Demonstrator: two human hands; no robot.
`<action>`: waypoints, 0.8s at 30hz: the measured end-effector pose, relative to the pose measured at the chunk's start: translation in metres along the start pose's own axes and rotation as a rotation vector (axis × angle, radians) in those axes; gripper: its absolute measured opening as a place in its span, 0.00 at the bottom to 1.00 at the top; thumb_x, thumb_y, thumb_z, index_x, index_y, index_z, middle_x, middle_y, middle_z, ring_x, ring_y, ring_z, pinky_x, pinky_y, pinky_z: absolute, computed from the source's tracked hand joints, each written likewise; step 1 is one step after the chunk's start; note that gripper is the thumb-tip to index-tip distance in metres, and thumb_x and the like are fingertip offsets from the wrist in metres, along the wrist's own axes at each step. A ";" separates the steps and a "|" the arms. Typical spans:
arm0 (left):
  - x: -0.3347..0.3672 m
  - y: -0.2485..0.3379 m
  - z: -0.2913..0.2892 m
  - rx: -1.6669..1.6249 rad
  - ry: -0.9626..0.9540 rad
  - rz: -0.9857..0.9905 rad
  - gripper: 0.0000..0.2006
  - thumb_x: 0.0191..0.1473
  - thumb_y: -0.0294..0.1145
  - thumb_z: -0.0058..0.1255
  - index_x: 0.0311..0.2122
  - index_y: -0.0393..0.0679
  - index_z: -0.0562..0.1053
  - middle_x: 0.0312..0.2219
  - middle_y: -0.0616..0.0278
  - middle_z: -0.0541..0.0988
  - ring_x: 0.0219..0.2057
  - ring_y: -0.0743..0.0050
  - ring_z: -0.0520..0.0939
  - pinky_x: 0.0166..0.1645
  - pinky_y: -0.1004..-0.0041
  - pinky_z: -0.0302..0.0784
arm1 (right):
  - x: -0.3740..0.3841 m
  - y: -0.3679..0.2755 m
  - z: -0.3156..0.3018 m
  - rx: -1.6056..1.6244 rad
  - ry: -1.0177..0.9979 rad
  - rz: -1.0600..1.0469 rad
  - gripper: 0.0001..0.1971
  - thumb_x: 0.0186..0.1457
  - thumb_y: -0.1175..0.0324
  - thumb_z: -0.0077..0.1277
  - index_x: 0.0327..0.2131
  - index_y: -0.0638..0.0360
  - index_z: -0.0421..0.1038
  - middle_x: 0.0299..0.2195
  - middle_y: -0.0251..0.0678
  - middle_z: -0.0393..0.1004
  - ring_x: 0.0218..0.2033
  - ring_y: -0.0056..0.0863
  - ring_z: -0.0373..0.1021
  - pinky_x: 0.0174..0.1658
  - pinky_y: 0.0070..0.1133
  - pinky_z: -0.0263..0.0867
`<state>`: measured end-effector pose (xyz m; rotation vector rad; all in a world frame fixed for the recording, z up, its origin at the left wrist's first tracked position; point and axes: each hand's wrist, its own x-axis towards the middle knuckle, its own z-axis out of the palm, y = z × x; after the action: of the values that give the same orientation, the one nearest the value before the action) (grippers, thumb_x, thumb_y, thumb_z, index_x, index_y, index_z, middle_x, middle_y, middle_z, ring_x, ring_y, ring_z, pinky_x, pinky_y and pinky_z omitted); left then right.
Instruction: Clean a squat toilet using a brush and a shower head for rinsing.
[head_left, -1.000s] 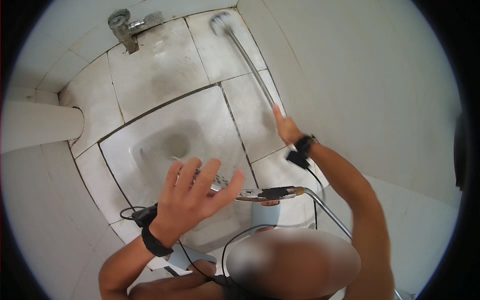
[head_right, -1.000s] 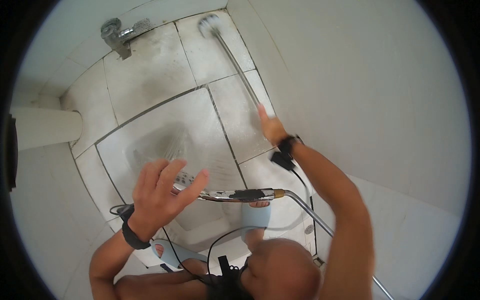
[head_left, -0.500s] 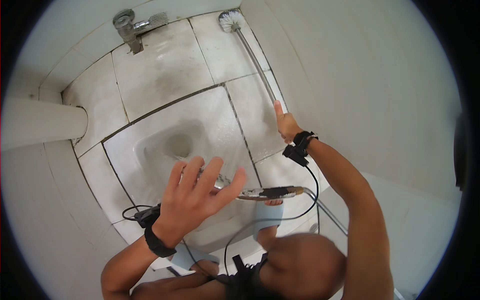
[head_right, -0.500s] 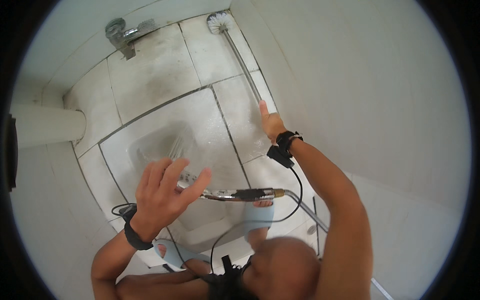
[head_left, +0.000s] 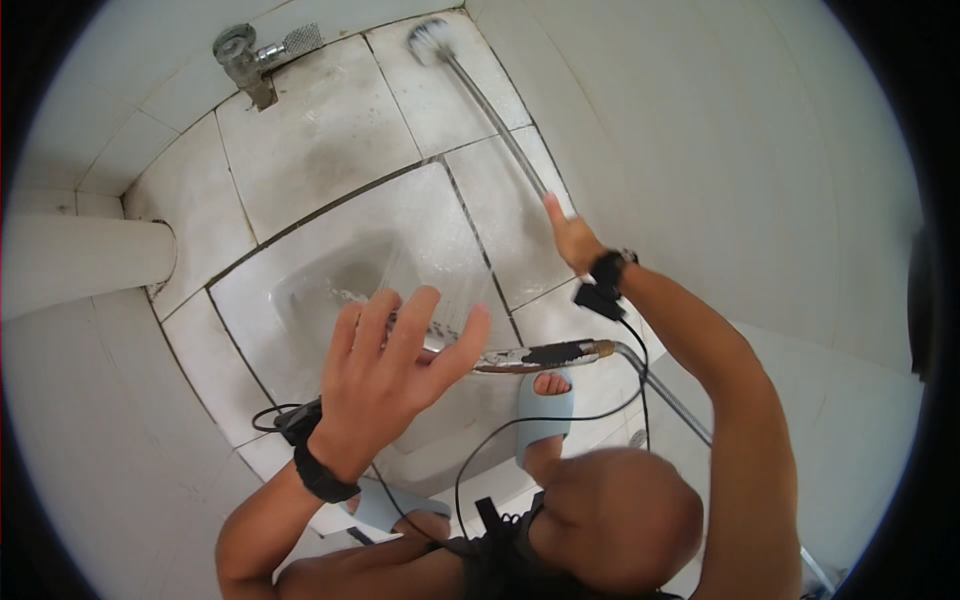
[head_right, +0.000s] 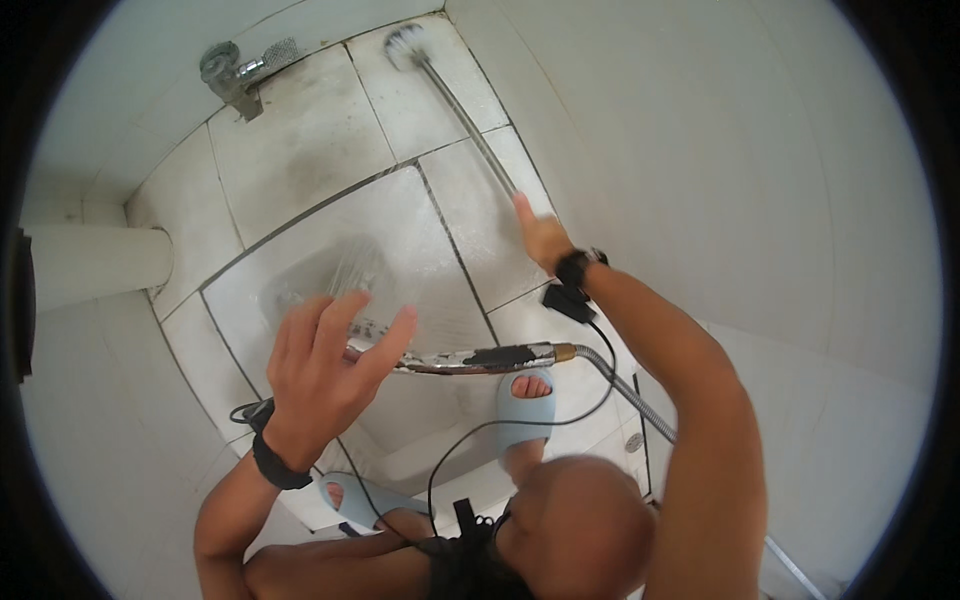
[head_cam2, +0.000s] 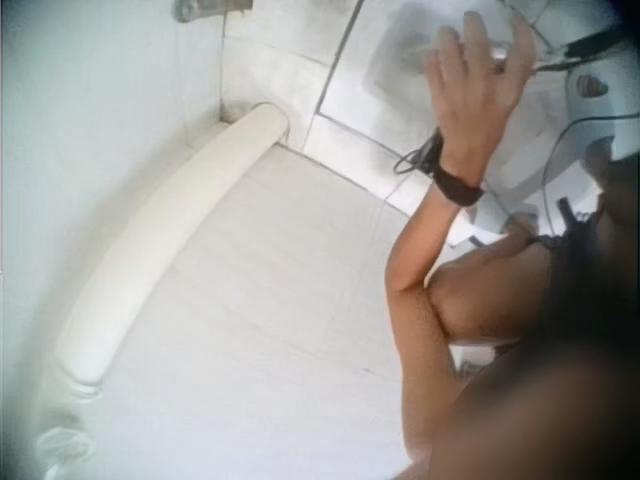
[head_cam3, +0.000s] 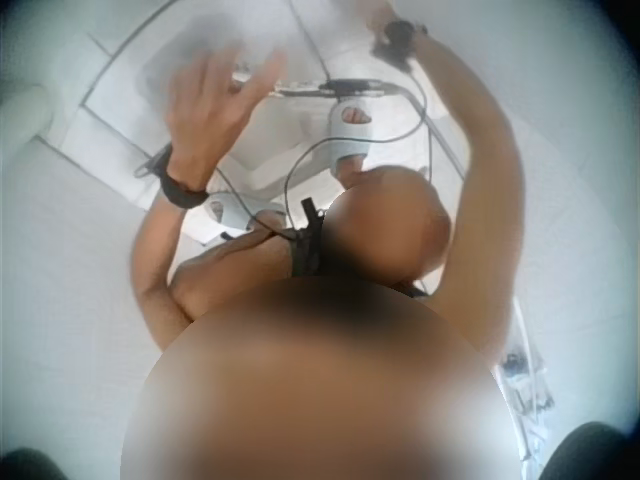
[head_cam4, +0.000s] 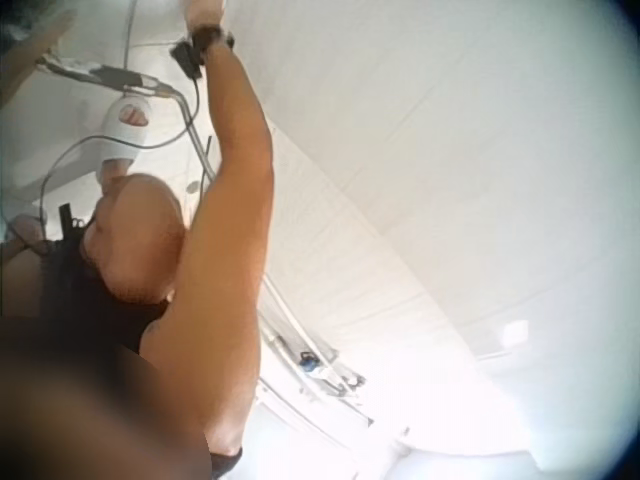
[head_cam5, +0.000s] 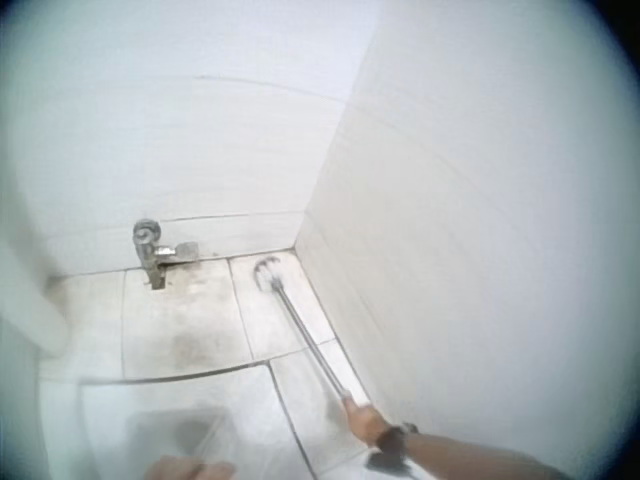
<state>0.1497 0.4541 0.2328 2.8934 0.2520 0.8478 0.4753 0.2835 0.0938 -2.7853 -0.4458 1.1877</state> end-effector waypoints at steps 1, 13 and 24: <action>0.005 -0.002 -0.002 0.025 0.020 -0.012 0.26 0.31 0.26 0.53 0.43 0.62 0.76 0.39 0.63 0.72 0.33 0.64 0.73 0.31 0.73 0.71 | 0.014 0.061 0.005 -0.106 0.018 -0.124 0.47 0.59 0.31 0.19 0.15 0.70 0.69 0.10 0.44 0.67 0.15 0.37 0.69 0.24 0.34 0.66; -0.007 -0.004 -0.002 -0.012 -0.076 0.008 0.27 0.33 0.27 0.54 0.45 0.61 0.75 0.38 0.62 0.71 0.33 0.64 0.72 0.30 0.71 0.71 | -0.076 -0.015 0.050 0.341 -0.073 0.056 0.46 0.57 0.30 0.26 0.15 0.70 0.68 0.08 0.45 0.58 0.11 0.41 0.64 0.20 0.37 0.67; -0.007 -0.001 -0.003 -0.032 -0.140 0.028 0.25 0.36 0.27 0.54 0.45 0.63 0.75 0.39 0.63 0.70 0.35 0.62 0.73 0.33 0.71 0.72 | -0.121 0.023 0.013 0.606 -0.271 0.065 0.38 0.56 0.29 0.28 0.22 0.59 0.62 0.12 0.29 0.58 0.08 0.18 0.54 0.11 0.18 0.53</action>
<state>0.1426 0.4541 0.2315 2.9153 0.1837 0.6436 0.3916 0.2247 0.1644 -2.1489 0.0033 1.4288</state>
